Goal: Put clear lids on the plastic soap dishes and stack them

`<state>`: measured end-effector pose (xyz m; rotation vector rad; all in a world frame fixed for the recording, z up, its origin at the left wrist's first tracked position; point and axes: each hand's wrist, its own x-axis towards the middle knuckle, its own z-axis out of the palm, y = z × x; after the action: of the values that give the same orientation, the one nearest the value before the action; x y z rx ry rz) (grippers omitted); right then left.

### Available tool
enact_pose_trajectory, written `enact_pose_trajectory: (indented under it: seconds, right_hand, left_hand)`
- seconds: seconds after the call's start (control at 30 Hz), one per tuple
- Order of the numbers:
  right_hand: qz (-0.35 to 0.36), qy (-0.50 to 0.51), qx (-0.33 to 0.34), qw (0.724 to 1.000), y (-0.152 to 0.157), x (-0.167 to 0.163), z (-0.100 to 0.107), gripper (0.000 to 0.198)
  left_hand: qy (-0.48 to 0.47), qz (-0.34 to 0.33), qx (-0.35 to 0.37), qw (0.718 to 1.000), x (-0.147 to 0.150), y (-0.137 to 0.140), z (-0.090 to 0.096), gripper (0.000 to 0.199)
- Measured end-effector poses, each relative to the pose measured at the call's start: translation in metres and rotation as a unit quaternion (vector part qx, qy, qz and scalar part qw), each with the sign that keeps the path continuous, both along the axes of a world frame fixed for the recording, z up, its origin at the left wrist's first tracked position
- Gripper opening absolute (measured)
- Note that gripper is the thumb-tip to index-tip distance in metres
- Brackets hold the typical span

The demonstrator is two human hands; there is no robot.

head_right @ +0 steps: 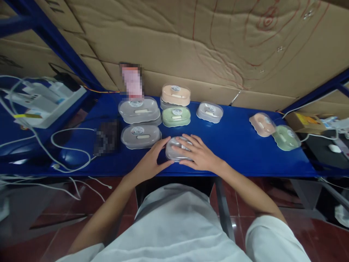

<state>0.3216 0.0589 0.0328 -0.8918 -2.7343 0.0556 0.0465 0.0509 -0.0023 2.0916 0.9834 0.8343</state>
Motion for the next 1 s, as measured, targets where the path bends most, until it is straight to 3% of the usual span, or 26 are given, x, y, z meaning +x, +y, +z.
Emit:
enact_pose_trajectory:
  seconds: [0.3, 0.57, 0.83, 0.9, 1.0]
  right_hand:
    - [0.007, -0.048, 0.027, 0.998, 0.006, -0.010, 0.009, 0.066]
    - [0.020, -0.056, 0.089, 0.994, 0.008, -0.008, 0.004, 0.066]
    - [0.046, -0.017, 0.033, 0.998, 0.025, -0.007, -0.007, 0.066]
    - [0.057, -0.003, -0.019, 0.998, 0.032, -0.005, 0.003, 0.071]
    - [0.094, 0.059, -0.108, 0.988, 0.047, 0.007, 0.052, 0.071]
  left_hand:
    - [0.029, 0.036, -0.012, 0.999, -0.003, 0.000, 0.003, 0.082]
    - [0.046, 0.047, -0.029, 0.997, -0.002, -0.002, 0.003, 0.082]
    - [0.069, 0.066, -0.051, 0.994, -0.001, -0.001, 0.013, 0.084]
    - [0.070, 0.078, -0.041, 0.994, 0.000, -0.002, 0.014, 0.080]
    - [0.073, 0.094, -0.022, 0.993, 0.003, -0.003, 0.014, 0.079]
